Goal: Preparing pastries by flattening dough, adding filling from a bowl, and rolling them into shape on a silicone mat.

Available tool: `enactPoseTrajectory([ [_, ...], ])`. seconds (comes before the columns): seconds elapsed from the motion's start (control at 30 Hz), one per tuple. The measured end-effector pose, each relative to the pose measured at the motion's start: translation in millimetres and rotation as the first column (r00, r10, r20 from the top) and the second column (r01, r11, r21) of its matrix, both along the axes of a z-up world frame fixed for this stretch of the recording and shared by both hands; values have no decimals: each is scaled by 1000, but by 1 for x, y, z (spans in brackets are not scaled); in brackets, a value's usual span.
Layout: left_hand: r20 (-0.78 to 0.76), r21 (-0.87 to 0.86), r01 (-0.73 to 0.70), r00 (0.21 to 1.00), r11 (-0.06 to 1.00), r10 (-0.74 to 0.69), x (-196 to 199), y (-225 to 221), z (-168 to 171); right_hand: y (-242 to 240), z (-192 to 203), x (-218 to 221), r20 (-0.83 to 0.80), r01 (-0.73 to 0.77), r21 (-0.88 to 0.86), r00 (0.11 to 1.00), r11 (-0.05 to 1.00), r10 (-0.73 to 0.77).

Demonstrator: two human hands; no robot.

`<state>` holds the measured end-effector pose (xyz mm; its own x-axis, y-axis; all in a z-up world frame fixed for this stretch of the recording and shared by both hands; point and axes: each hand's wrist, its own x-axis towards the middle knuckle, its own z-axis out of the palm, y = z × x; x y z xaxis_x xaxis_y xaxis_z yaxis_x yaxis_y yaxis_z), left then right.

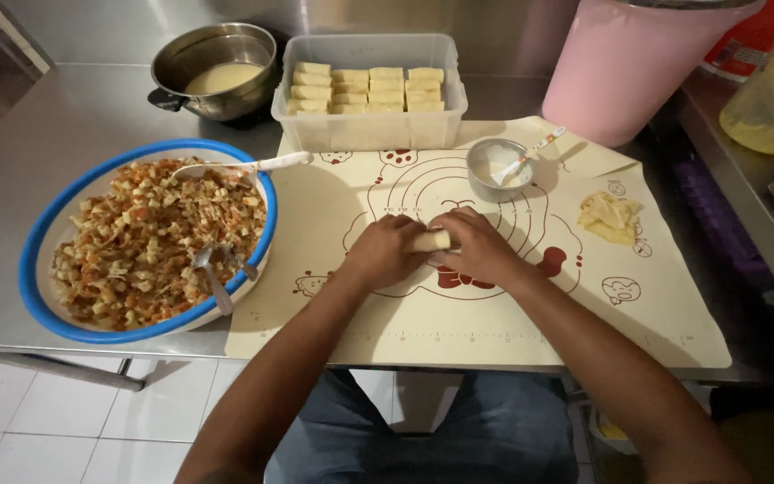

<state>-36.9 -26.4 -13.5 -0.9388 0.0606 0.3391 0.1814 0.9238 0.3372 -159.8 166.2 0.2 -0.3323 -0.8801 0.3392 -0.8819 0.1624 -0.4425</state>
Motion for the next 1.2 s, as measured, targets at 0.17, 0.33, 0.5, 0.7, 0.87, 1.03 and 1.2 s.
enactPoseTrajectory([
  [0.17,7,-20,-24,1000,1000,24,-5,-2,10,-6,-5,-13,12,3,4,1000,1000,-3],
  [0.33,69,31,-16,997,999,14,-20,-12,1,-13,-4,-21,-45,-16,-24,999,1000,15],
  [0.5,106,103,-23,994,994,12,-20,-20,13,-13,0,-20,40,16,-37,999,999,-15],
  [0.7,94,82,-9,996,997,1,-27,-27,5,-11,-2,-29,-16,35,20,999,999,-35],
  [0.87,76,48,-67,995,997,63,-29,-41,-3,-15,5,-31,2,21,42,1000,999,-21],
  [1.03,125,76,-143,983,987,132,-28,-67,0,-21,11,-43,-36,-66,37,997,997,68],
  [1.2,-108,276,-161,974,947,197,-30,-83,-23,-27,19,-50,-14,-96,73,995,993,97],
])
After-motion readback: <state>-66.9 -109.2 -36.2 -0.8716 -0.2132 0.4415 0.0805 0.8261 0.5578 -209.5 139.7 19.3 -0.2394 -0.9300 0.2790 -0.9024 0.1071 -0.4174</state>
